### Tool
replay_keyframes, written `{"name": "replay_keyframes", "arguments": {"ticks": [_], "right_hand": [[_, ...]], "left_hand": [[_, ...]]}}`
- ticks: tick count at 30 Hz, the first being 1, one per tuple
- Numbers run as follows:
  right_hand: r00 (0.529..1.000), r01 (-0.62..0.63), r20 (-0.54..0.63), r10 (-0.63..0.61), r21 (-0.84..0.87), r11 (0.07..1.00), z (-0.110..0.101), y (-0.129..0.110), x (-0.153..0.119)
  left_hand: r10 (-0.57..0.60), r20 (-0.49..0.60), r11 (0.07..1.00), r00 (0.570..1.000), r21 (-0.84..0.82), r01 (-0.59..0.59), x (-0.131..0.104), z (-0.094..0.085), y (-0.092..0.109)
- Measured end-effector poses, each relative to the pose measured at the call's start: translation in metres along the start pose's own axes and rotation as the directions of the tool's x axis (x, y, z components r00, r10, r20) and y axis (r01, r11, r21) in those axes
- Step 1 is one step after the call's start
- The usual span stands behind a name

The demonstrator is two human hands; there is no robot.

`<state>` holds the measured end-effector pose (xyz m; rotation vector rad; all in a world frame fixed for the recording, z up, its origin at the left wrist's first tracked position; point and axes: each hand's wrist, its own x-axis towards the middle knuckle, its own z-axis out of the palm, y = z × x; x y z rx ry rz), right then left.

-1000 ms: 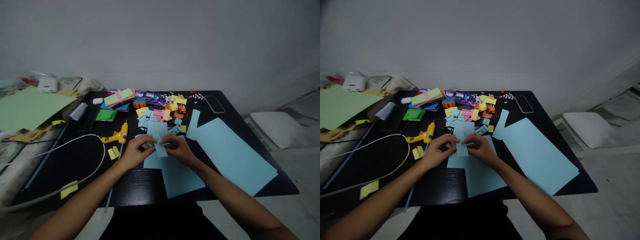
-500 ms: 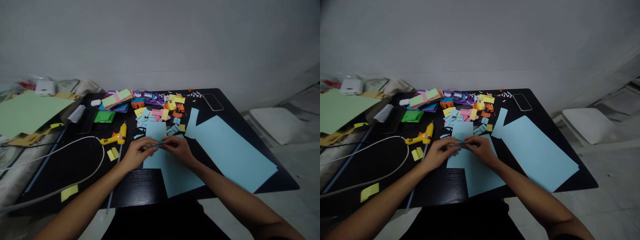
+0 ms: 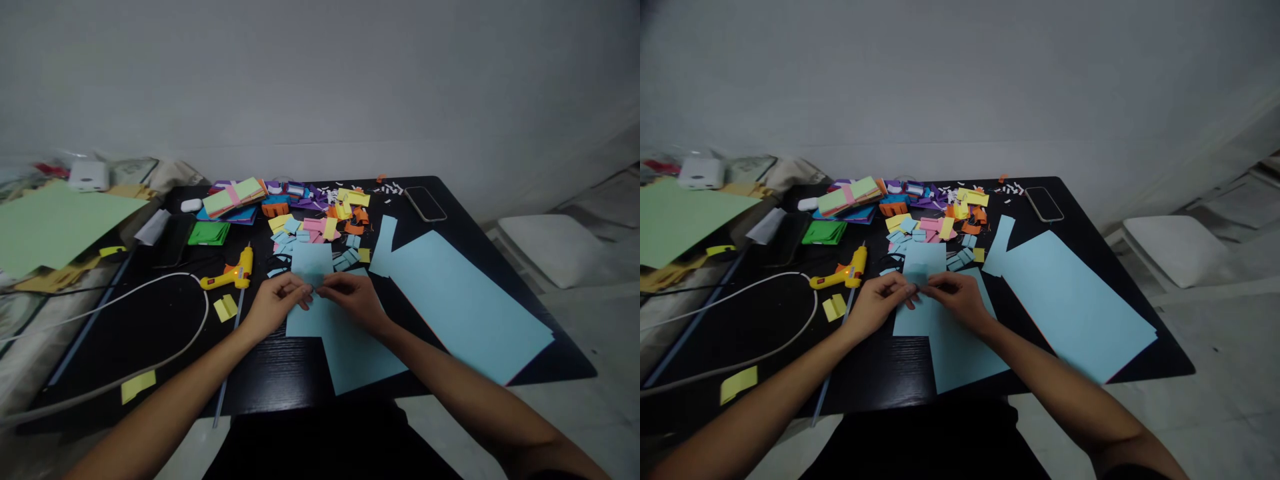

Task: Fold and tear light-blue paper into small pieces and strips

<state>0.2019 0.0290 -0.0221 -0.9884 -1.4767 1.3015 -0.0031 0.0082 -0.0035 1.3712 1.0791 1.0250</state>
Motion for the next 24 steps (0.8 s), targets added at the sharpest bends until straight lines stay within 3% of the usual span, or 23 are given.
{"name": "replay_keyframes", "arguments": {"ticks": [4, 10, 18, 24], "right_hand": [[1.0, 0.021, 0.022, -0.021, -0.016, 1.0, 0.0012, -0.0014, -0.0015], [0.986, 0.068, 0.16, -0.051, -0.102, 0.992, 0.0005, -0.0012, -0.0029], [0.999, -0.012, 0.037, 0.011, 0.029, 0.999, -0.0005, -0.0052, -0.0014], [0.998, -0.035, 0.045, 0.035, 0.009, 0.999, 0.001, -0.007, -0.0023]], "left_hand": [[0.055, -0.063, 0.998, 0.997, 0.036, -0.052, 0.0007, -0.0001, -0.0006], [0.075, -0.214, 0.995, 0.974, -0.047, -0.087, 0.0029, 0.0, -0.002], [0.056, -0.152, 0.997, 0.987, 0.069, -0.046, 0.0017, -0.0056, -0.0049], [0.015, -0.171, 1.0, 0.985, -0.024, -0.019, 0.0018, -0.0049, -0.0071]]}}
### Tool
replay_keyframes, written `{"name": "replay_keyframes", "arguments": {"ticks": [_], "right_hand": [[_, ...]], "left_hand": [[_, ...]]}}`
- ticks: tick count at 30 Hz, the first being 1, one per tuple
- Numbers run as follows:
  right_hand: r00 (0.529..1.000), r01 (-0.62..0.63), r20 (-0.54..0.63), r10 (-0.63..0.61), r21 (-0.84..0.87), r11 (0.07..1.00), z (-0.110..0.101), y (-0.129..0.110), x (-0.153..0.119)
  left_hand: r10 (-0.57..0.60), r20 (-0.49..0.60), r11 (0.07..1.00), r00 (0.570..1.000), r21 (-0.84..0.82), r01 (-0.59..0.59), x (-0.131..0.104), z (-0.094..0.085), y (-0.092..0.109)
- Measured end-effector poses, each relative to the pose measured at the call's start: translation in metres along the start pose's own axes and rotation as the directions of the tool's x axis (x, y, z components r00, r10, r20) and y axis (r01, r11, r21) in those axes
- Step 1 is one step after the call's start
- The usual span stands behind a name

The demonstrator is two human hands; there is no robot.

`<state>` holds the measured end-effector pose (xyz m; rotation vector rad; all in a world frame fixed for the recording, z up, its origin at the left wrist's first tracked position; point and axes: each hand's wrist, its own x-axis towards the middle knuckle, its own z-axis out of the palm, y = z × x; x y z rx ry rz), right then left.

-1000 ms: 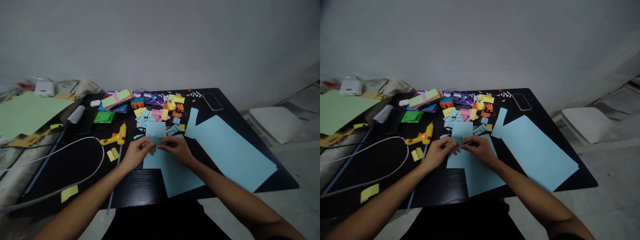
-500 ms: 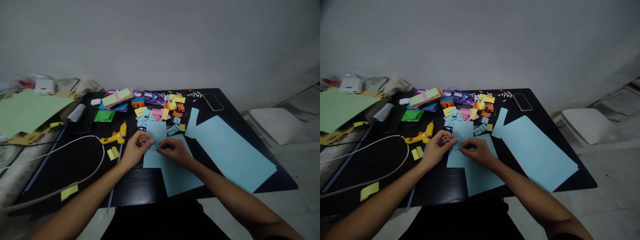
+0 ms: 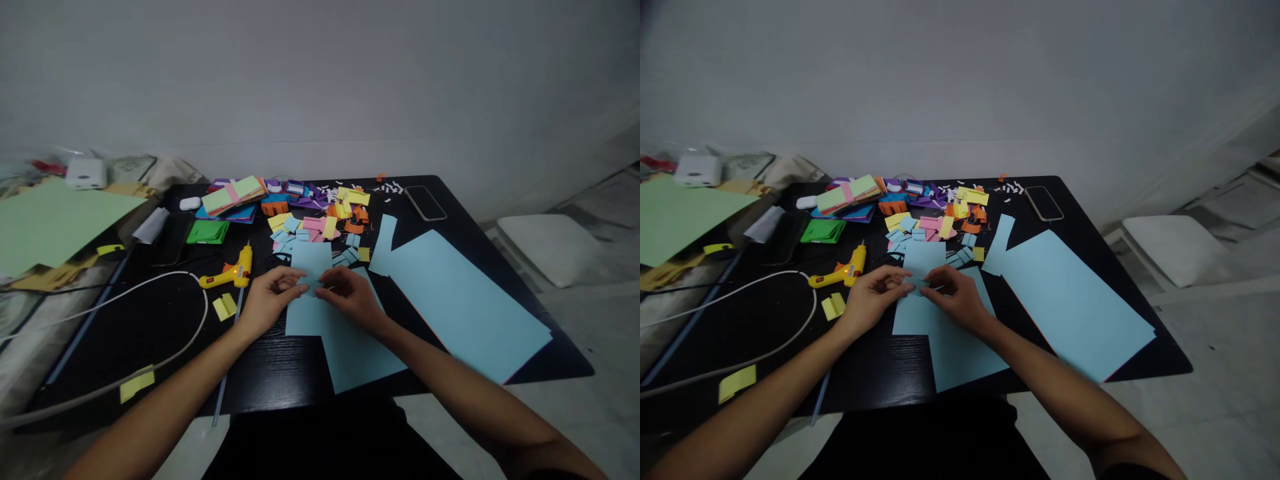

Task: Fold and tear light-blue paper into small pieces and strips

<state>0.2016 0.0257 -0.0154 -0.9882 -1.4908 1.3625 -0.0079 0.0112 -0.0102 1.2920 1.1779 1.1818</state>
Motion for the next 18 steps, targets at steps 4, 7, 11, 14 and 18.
{"name": "replay_keyframes", "arguments": {"ticks": [4, 7, 11, 14, 18], "right_hand": [[1.0, 0.01, -0.019, -0.01, 0.002, 1.0, 0.0009, 0.0003, -0.0009], [0.999, 0.02, -0.027, -0.02, 0.005, 1.0, 0.0006, 0.0006, -0.001], [0.999, 0.033, -0.042, -0.033, -0.015, 0.999, 0.0004, 0.0012, -0.0016], [0.997, 0.04, -0.062, -0.041, -0.023, 0.999, 0.001, 0.0014, -0.0023], [0.998, -0.01, -0.056, 0.012, 0.035, 0.999, 0.002, 0.0001, -0.002]], "left_hand": [[-0.002, 0.006, 0.999, 1.0, -0.034, 0.003, 0.0008, 0.0006, 0.002], [0.009, 0.016, 0.999, 1.0, -0.033, -0.008, 0.0011, 0.001, 0.0043], [0.01, 0.009, 1.0, 1.0, -0.004, -0.01, 0.0005, 0.001, 0.0059], [0.013, -0.015, 0.999, 1.0, 0.033, -0.012, 0.0002, 0.0003, 0.0056], [0.016, -0.021, 0.999, 1.0, 0.05, -0.015, 0.0007, -0.0002, 0.0044]]}}
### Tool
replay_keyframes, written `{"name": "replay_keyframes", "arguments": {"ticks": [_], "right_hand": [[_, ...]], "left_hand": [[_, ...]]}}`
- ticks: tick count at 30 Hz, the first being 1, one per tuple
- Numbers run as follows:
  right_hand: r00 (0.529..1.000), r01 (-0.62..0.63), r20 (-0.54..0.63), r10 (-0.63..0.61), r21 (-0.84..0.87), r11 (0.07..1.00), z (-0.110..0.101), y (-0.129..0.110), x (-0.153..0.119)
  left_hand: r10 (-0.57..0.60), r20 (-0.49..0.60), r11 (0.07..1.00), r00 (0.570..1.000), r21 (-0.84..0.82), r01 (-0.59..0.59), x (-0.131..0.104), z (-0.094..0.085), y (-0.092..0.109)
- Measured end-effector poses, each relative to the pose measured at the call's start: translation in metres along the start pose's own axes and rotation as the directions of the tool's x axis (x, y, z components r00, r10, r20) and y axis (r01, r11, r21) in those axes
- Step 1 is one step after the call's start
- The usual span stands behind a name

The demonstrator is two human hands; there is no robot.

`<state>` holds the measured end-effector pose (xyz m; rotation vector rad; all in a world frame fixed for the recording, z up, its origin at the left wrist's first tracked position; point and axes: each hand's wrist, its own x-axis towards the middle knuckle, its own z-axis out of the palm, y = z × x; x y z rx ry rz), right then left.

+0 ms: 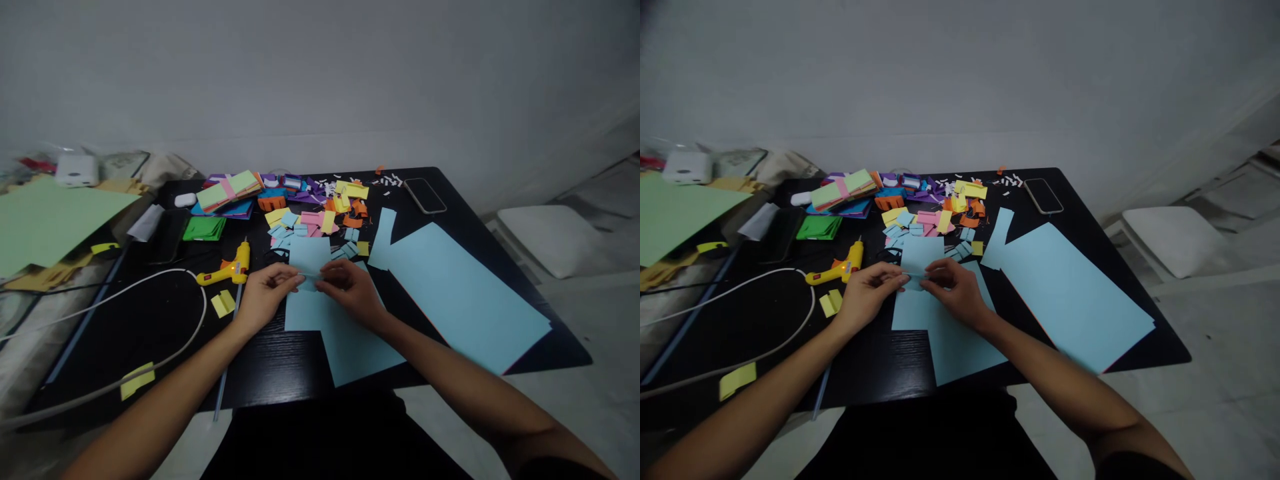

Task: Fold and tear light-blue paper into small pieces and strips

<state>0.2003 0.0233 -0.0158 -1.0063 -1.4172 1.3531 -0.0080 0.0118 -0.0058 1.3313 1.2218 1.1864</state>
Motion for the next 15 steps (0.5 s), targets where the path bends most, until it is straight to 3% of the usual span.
{"name": "replay_keyframes", "arguments": {"ticks": [6, 15], "right_hand": [[0.995, -0.099, 0.039, 0.096, 0.071, 0.993, -0.0004, -0.0025, 0.0031], [0.995, -0.096, 0.006, 0.096, 0.063, 0.993, 0.0006, -0.0062, 0.0018]], "left_hand": [[-0.019, -0.028, 1.0, 0.999, -0.021, 0.019, -0.0004, 0.0022, 0.0008], [-0.015, -0.04, 1.0, 0.999, 0.025, 0.015, -0.0009, 0.003, -0.0013]]}}
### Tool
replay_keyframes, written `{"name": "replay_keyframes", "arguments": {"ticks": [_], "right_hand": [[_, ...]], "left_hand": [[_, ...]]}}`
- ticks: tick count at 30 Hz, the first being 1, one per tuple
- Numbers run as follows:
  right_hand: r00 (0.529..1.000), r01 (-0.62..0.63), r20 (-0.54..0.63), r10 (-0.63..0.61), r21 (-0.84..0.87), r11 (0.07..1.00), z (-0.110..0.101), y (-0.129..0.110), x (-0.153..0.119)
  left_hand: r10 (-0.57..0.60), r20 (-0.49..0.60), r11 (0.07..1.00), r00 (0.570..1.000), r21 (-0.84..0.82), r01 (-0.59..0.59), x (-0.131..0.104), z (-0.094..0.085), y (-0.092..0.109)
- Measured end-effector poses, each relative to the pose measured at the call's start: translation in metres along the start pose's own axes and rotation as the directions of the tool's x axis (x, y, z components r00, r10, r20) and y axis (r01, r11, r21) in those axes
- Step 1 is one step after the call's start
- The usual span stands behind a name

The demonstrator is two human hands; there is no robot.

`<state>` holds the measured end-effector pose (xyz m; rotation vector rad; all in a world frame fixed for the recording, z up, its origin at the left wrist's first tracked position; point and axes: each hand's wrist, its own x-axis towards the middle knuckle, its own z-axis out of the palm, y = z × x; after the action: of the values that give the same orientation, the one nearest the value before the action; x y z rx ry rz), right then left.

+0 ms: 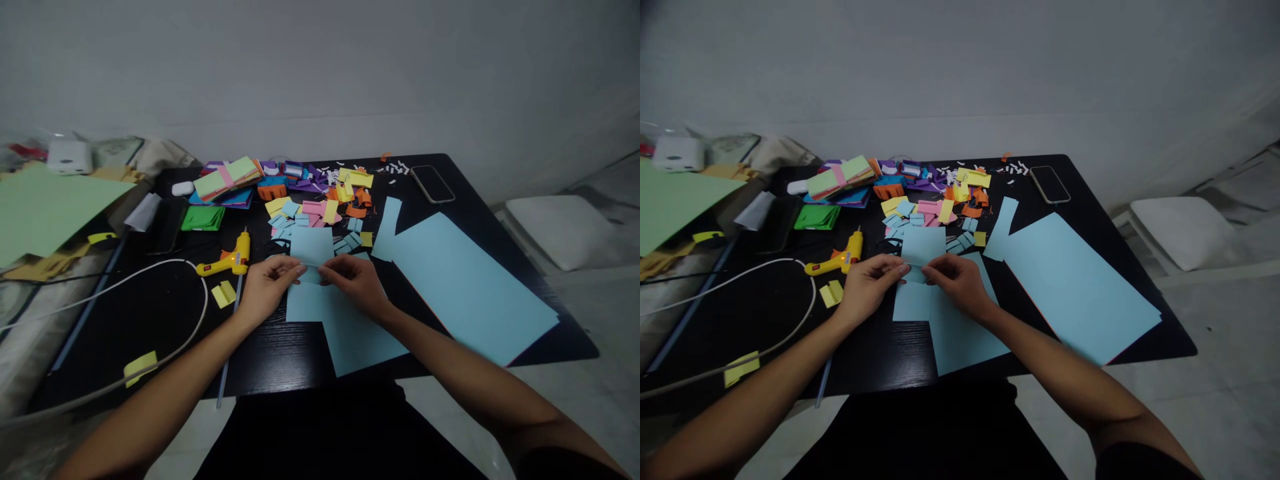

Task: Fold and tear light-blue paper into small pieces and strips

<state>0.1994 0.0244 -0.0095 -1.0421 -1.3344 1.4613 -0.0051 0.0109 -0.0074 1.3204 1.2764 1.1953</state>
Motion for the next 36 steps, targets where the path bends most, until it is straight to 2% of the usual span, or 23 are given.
{"name": "replay_keyframes", "arguments": {"ticks": [13, 22, 31, 36], "right_hand": [[0.999, 0.019, -0.049, -0.02, -0.029, 0.999, 0.002, 0.001, -0.001], [0.997, -0.049, 0.06, 0.049, -0.003, 0.999, 0.001, 0.001, 0.001], [0.998, -0.034, 0.056, 0.035, -0.031, 0.999, -0.001, 0.006, 0.003], [0.994, -0.067, 0.088, 0.06, 0.072, 0.995, -0.002, 0.011, 0.004]], "left_hand": [[0.033, -0.018, 0.999, 0.999, 0.04, -0.033, -0.001, 0.0, 0.004], [0.019, -0.019, 0.999, 1.0, 0.046, -0.018, -0.002, 0.0, 0.011], [0.029, 0.019, 0.998, 0.999, 0.059, -0.03, -0.001, -0.003, 0.008], [-0.004, 0.024, 1.0, 1.0, -0.01, 0.004, 0.0, -0.003, 0.006]]}}
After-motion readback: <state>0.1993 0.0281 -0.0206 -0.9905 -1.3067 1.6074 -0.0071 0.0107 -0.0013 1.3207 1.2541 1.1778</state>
